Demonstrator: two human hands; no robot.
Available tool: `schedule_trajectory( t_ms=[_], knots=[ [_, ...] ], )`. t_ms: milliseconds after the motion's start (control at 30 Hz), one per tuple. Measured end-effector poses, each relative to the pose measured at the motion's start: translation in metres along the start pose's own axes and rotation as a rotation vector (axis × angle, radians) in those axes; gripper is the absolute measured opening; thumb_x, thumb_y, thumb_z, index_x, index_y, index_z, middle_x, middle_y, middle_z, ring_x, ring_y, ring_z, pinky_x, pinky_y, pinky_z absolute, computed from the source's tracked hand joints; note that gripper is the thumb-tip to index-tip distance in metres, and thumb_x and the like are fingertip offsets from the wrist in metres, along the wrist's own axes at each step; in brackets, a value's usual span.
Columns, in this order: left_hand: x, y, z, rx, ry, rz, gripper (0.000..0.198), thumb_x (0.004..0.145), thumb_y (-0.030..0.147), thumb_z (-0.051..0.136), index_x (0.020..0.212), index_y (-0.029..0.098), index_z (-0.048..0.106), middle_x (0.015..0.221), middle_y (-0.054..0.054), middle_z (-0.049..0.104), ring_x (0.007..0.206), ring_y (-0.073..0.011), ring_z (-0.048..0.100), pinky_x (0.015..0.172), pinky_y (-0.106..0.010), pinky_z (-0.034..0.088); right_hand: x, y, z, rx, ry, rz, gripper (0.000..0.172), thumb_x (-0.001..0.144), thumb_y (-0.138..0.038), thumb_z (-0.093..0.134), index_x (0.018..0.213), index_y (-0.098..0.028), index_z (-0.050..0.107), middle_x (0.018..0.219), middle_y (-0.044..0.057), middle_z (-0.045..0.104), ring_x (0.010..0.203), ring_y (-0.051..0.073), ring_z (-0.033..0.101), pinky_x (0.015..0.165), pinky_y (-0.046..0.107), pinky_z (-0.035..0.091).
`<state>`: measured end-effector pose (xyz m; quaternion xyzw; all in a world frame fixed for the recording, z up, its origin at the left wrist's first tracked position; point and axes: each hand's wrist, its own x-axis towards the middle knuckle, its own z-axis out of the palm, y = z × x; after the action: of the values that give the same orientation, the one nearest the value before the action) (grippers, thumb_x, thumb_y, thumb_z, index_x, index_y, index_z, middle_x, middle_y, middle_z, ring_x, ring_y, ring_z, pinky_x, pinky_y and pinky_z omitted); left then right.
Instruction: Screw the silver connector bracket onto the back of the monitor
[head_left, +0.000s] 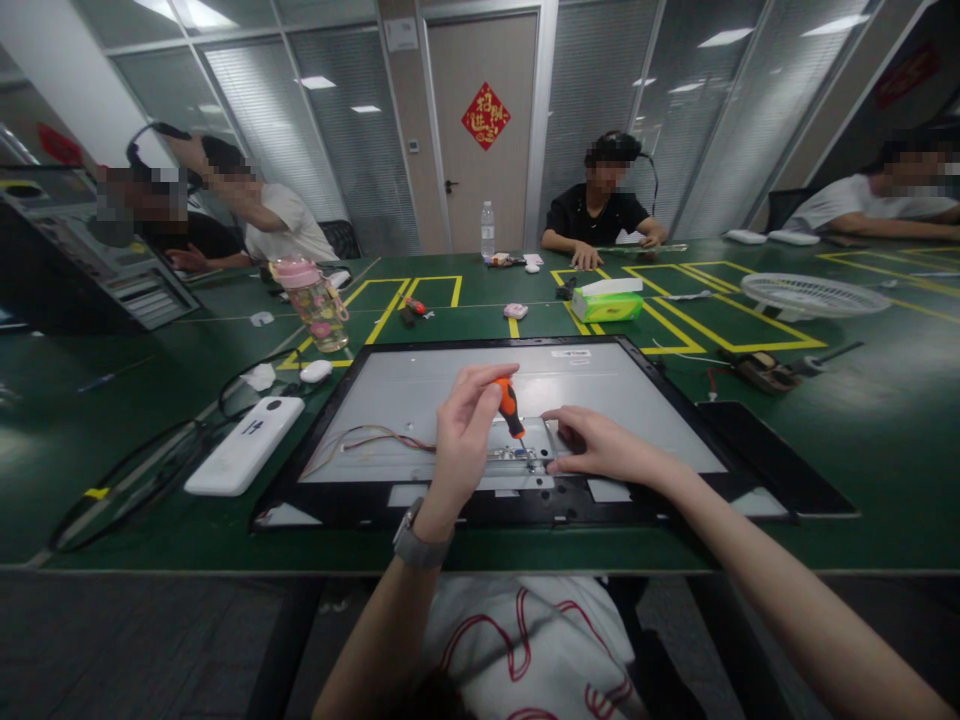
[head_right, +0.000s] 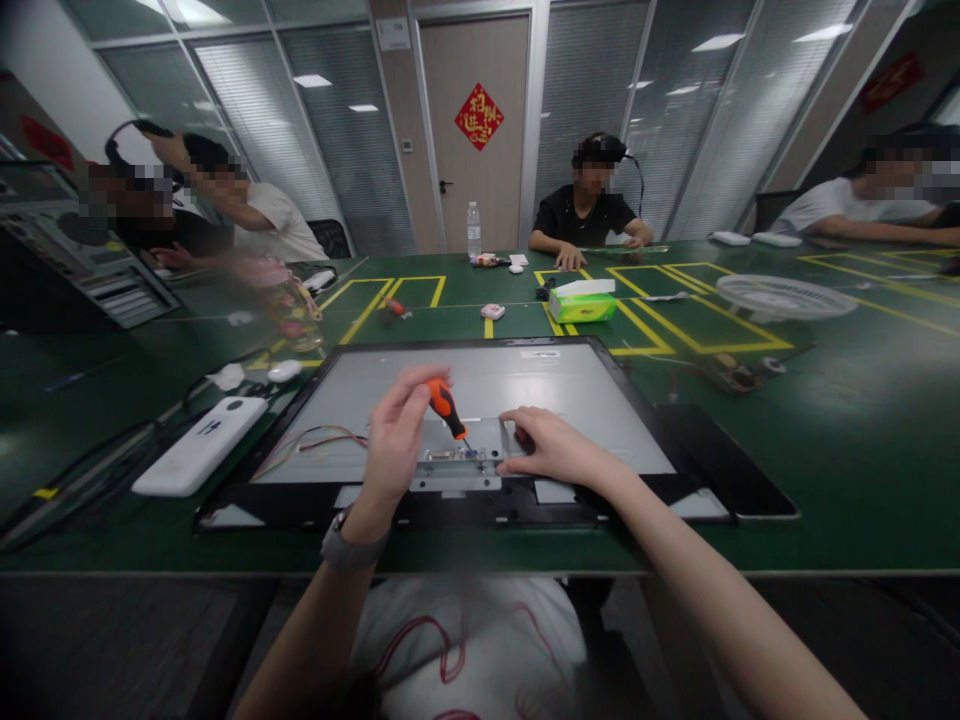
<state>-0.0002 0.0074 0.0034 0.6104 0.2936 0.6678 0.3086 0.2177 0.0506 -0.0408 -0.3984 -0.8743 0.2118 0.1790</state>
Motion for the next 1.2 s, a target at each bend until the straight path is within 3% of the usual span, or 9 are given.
schedule_trajectory(
  t_ms=[100,267,433,633,800,1000,1200],
  knots=[
    [-0.0005,0.0003,0.0002,0.046,0.027,0.019,0.016,0.089,0.028,0.062,0.098,0.023,0.075,0.093,-0.004,0.061,0.085,-0.0141,0.059,0.076,-0.024,0.048,0.0001,-0.0001,0.0003,0.003,0.005,-0.004,0.060,0.075,-0.047,0.076,0.123,-0.016,0.058,0.083,0.004,0.059,0.076,0.021,0.056,0.069,0.032,0.044],
    [-0.0020,-0.0017,0.0002,-0.108,-0.005,-0.092,0.028,0.096,0.031,0.048,0.108,0.022,0.072,0.095,-0.006,0.068,0.092,-0.0173,0.064,0.086,-0.030,0.048,-0.0001,0.0001,0.0002,0.002,0.004,-0.010,0.059,0.075,-0.047,0.075,0.122,-0.015,0.058,0.082,0.003,0.058,0.075,0.021,0.055,0.068,0.031,0.044],
    [-0.0008,0.0011,0.0008,-0.008,0.041,0.005,0.017,0.088,0.033,0.063,0.091,0.022,0.076,0.088,-0.004,0.061,0.081,-0.0143,0.060,0.075,-0.026,0.049,-0.0002,0.0000,-0.0003,-0.006,0.000,-0.009,0.060,0.075,-0.047,0.075,0.122,-0.015,0.058,0.083,0.003,0.058,0.075,0.021,0.055,0.068,0.031,0.044],
    [-0.0022,-0.0016,0.0006,-0.130,-0.011,-0.100,0.029,0.096,0.035,0.049,0.106,0.020,0.072,0.094,-0.007,0.068,0.089,-0.0169,0.063,0.084,-0.030,0.049,-0.0003,0.0007,-0.0002,-0.013,-0.007,-0.008,0.060,0.076,-0.048,0.075,0.123,-0.015,0.057,0.083,0.003,0.057,0.076,0.021,0.055,0.069,0.031,0.044],
    [-0.0001,0.0008,0.0018,-0.010,0.025,0.021,0.017,0.088,0.034,0.063,0.088,0.022,0.075,0.088,-0.004,0.062,0.085,-0.0148,0.059,0.078,-0.026,0.048,-0.0003,-0.0001,-0.0006,-0.008,0.000,-0.008,0.059,0.076,-0.047,0.076,0.123,-0.016,0.057,0.082,0.003,0.058,0.076,0.021,0.055,0.069,0.031,0.044],
    [-0.0021,-0.0009,0.0016,-0.155,-0.021,-0.101,0.027,0.096,0.035,0.050,0.106,0.021,0.071,0.091,-0.006,0.067,0.086,-0.0160,0.063,0.077,-0.028,0.050,-0.0002,0.0023,0.0007,0.012,0.010,-0.017,0.059,0.075,-0.048,0.075,0.122,-0.017,0.058,0.083,0.003,0.058,0.076,0.021,0.055,0.070,0.032,0.044],
    [-0.0009,0.0015,0.0014,0.003,0.020,0.018,0.017,0.088,0.034,0.063,0.091,0.022,0.074,0.089,-0.004,0.060,0.081,-0.0142,0.058,0.072,-0.025,0.049,0.0000,0.0012,0.0004,-0.010,-0.008,-0.005,0.060,0.076,-0.047,0.075,0.124,-0.016,0.057,0.082,0.003,0.058,0.076,0.021,0.055,0.069,0.031,0.045]
  ],
)
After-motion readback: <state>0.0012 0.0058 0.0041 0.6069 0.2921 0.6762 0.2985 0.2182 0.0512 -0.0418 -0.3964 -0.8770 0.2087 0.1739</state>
